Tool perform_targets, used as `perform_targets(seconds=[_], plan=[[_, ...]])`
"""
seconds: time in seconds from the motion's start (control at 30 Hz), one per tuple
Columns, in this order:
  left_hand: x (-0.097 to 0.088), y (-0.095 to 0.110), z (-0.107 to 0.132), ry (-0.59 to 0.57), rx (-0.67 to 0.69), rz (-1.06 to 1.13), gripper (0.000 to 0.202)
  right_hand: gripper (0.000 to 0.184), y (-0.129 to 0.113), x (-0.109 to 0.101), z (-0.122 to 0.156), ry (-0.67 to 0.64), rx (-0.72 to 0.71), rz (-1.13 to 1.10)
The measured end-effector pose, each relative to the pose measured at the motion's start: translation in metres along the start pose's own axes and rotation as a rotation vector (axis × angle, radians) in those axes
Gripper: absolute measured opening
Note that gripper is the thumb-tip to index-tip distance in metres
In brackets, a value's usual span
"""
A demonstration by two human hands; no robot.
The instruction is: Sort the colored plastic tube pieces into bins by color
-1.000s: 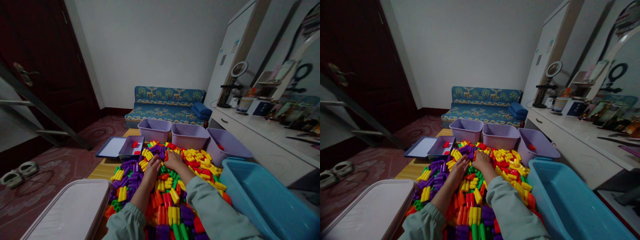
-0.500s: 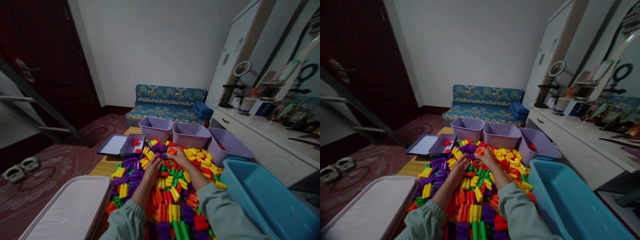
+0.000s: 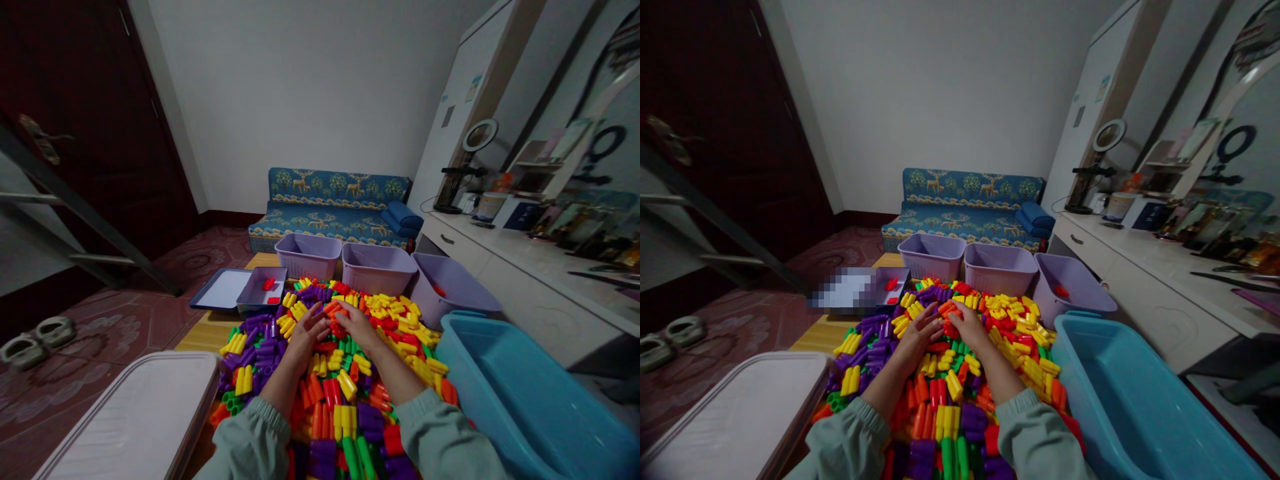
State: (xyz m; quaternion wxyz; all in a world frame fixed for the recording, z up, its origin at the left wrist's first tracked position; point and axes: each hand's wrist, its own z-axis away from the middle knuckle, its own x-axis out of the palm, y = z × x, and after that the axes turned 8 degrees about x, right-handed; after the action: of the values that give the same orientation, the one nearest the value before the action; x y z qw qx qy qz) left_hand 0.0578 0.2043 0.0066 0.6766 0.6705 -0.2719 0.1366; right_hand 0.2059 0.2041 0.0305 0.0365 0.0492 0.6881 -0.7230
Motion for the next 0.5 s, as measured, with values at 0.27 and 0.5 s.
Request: perform_targets(seconds=[0.27, 0.5], plan=[[-0.0036, -0.0104, -0.0044, 0.03, 0.021, -0.069, 0.045, 0.045, -0.0035, 0.0069, 0.0073, 0.134, -0.098, 0.318], [-0.0006, -0.0054, -0.0022, 0.047, -0.041, 0.05, 0.035, 0.031, -0.0058, -0.0011, 0.01, 0.24, 0.112, -0.347]])
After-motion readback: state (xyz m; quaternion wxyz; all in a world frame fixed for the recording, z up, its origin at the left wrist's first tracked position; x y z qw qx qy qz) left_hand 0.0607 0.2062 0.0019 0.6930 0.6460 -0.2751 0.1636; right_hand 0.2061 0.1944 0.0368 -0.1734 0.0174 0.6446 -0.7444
